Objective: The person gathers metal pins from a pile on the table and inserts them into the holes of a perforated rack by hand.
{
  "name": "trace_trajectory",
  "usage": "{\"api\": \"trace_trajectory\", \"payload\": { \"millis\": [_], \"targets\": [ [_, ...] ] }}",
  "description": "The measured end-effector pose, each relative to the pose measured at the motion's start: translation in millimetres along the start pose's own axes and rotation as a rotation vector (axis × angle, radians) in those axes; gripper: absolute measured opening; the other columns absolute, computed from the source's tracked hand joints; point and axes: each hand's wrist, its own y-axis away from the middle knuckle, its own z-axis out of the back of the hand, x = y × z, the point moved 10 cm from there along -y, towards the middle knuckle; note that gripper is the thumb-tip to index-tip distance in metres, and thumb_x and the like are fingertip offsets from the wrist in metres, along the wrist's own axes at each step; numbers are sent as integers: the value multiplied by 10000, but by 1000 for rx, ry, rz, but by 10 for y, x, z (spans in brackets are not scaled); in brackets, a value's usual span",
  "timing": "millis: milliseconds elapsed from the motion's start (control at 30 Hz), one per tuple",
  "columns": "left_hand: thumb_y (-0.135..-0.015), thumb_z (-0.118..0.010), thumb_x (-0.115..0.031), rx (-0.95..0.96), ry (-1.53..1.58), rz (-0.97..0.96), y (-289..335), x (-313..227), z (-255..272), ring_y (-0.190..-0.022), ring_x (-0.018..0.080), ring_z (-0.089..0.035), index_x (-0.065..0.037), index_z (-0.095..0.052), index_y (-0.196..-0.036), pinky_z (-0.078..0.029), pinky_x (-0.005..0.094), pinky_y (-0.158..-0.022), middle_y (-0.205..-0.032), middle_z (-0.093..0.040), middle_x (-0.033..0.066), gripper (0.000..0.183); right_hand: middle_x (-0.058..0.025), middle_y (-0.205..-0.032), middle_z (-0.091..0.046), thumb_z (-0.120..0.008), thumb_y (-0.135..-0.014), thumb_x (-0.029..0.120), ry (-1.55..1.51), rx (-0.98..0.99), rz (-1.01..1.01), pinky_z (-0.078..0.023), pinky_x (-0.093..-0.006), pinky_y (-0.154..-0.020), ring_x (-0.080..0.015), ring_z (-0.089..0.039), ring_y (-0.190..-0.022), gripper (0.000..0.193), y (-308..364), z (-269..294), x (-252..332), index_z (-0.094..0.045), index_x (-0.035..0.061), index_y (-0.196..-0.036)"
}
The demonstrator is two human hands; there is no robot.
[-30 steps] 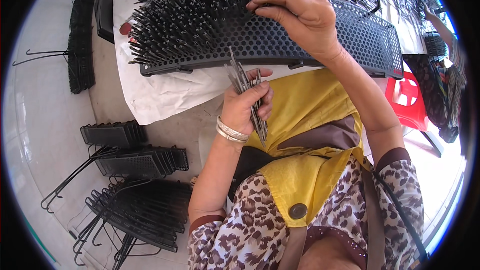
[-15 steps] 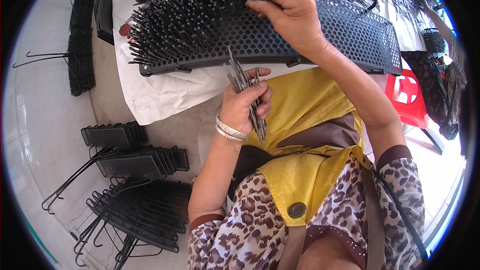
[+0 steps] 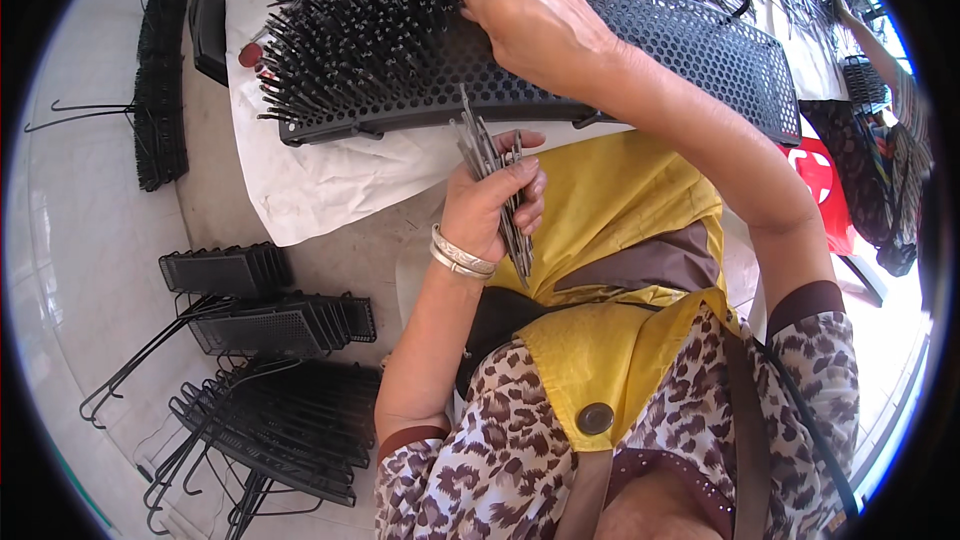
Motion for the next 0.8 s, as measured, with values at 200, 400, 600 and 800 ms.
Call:
{"api": "trace_trajectory", "payload": {
  "millis": [200, 400, 600, 800],
  "targets": [
    [-765, -506, -82, 56, -27, 22, 15, 21, -63, -400, 105, -361, -11, -423, -1044, -296, 238, -374, -611, -423, 57, 299, -154, -736, -587, -536, -726, 58, -67, -46, -127, -452, -368, -538, -311, -561, -624, 407, 201, -26, -108, -408, 11, -1109],
    [-758, -532, -68, 145, 29, 32, 34, 56, -138, -392, 100, -369, 13, -457, -990, -304, 217, -369, -597, -447, 69, 256, -75, -723, -604, -591, -748, 99, -838, 78, -497, -450, -201, -534, -86, -560, -609, 311, 561, -150, -178, -500, -32, -1015],
    [-747, -536, -35, 247, -56, 72, 62, 110, -324, -393, 93, -360, 33, -476, -939, -292, 205, -373, -569, -453, 75, 212, -69, -658, -596, -542, -758, 47, -1206, 204, -713, -441, -199, -515, -82, -533, -537, 84, 710, -276, -218, -565, -29, -786],
    [-747, -525, -81, 91, -96, 98, -32, 159, -71, -391, 102, -369, -18, -469, -972, -302, 235, -368, -585, -424, 50, 241, -69, -641, -597, -542, -752, 31, -1073, -440, -575, -454, -199, -486, -90, -565, -537, 67, 518, 176, -673, -548, -22, -793]
  ]
}}
